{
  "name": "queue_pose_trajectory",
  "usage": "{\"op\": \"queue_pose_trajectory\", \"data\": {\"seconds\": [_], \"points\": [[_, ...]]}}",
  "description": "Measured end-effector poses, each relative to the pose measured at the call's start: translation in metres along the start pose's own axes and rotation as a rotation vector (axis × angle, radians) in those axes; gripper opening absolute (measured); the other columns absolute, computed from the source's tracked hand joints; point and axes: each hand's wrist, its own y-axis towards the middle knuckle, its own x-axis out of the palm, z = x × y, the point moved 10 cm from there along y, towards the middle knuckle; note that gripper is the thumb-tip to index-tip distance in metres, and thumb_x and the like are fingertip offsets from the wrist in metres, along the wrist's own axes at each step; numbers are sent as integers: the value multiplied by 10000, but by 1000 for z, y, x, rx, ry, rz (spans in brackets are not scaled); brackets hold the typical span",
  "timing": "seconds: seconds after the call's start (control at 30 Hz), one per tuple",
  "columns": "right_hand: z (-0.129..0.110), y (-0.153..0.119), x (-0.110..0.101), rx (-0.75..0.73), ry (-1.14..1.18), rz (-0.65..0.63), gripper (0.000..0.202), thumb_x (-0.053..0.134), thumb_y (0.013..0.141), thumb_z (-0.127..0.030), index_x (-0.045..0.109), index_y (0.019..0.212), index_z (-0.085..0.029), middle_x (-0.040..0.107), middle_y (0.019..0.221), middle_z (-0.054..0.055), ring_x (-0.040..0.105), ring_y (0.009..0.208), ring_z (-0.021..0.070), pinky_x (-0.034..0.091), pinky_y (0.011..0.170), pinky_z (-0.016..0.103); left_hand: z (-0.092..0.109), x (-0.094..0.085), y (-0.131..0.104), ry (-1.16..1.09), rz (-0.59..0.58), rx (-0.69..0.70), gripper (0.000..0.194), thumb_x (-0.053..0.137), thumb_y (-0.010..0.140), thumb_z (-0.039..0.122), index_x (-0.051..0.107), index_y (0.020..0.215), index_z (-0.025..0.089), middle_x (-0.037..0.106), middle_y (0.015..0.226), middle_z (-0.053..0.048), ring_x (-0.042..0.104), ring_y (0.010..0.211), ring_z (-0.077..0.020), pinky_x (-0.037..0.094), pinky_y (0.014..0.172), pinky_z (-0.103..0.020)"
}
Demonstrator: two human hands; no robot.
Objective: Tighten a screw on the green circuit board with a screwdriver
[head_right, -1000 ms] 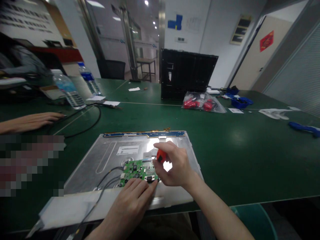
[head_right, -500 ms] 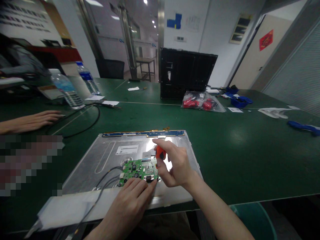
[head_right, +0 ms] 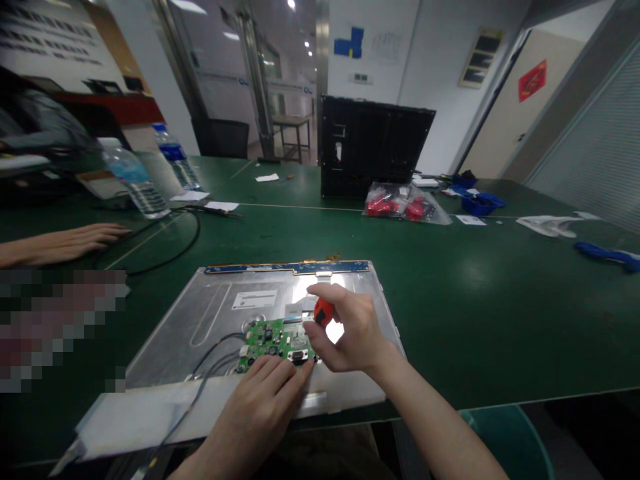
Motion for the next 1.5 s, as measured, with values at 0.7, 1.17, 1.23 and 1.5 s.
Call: {"op": "queue_pose_trajectory", "data": {"seconds": [0.7,1.17,1.23,1.5], "points": [[-1,-1,0,-6,-8,-7,369,582,941,-250,547,1308,-216,651,716,-37,599,531,136,528,527,240,1,-4,1,1,6,6,315,321,1085,117,629,1149,101,616,794,-37,570,693,-216,441,701,-364],[-3,-1,0,-17,-38,38,444,577,895,-145,531,1323,-251,672,728,-47,601,521,132,510,493,224,1,-1,1,-7,-9,7,250,413,1036,81,630,1158,97,619,794,-41,576,700,-220,451,689,-361],[-3,-1,0,-22,-35,41,420,613,917,-160,531,1316,-259,663,704,-59,594,517,130,506,493,218,1,-1,0,-7,-19,10,246,425,1031,80,631,1164,97,623,798,-44,579,704,-223,459,686,-363],[2,-2,1,3,80,-22,503,512,881,-203,538,1383,-191,697,848,19,630,584,152,559,554,281,1,0,0,-14,-23,0,240,432,1039,93,636,1166,99,621,796,-40,583,716,-222,458,687,-364]]}}
